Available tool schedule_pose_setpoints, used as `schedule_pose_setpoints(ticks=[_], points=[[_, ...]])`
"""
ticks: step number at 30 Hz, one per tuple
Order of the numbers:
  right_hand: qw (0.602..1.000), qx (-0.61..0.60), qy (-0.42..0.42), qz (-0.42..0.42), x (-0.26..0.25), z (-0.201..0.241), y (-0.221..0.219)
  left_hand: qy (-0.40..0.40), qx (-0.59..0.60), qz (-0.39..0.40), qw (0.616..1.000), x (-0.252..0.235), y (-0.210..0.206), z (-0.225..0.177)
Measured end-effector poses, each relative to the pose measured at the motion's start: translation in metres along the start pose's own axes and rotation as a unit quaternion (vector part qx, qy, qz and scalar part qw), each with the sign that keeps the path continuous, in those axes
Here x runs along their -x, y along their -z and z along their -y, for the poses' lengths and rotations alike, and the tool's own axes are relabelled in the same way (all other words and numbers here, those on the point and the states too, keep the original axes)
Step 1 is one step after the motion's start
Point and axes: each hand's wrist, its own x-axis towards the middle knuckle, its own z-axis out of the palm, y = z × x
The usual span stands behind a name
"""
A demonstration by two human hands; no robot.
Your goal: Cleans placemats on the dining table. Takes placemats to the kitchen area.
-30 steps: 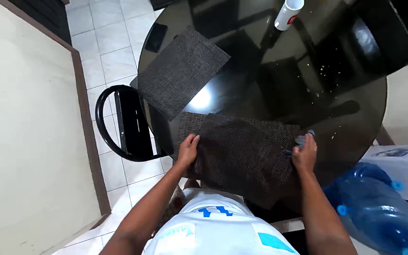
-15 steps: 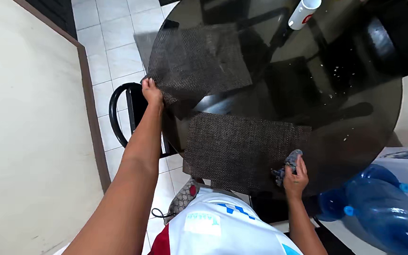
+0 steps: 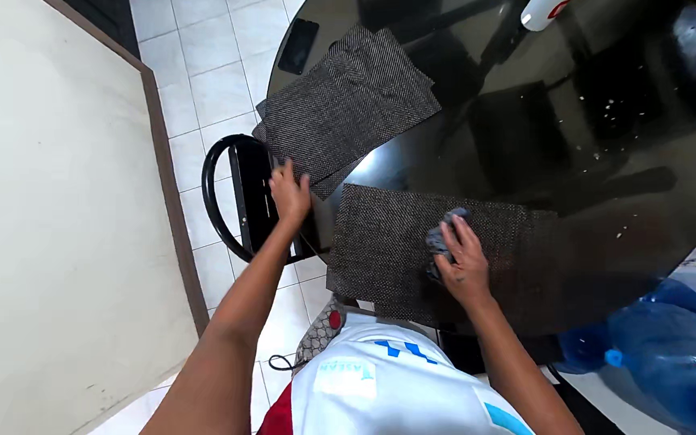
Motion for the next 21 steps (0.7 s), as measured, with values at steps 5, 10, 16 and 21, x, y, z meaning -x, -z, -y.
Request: schedule_pose_setpoints(ticks=[5,10,16,21], points=[[0.972,0.048,0.131,0.191,-0.041,0.054,-0.106,-0.191,-0.092,0.139,0.967,0.156,-0.08,0.039],[0.942,0.127,0.149,0.274,-0.062,0.016,-0.153,-0.247,-0.189,0.179,0.933,0.183,-0.11,0.044],[0.966,0.204,-0.104,0.117,-0.046,-0.124,-0.026,-0.236,-0.198,0.194,0.931,0.185,-0.11,0.047],[0.942,0.216,-0.255,0.001,-0.003,-0.23,0.069,-0.229,-0.178,0.218,0.932,0.181,-0.108,0.032]])
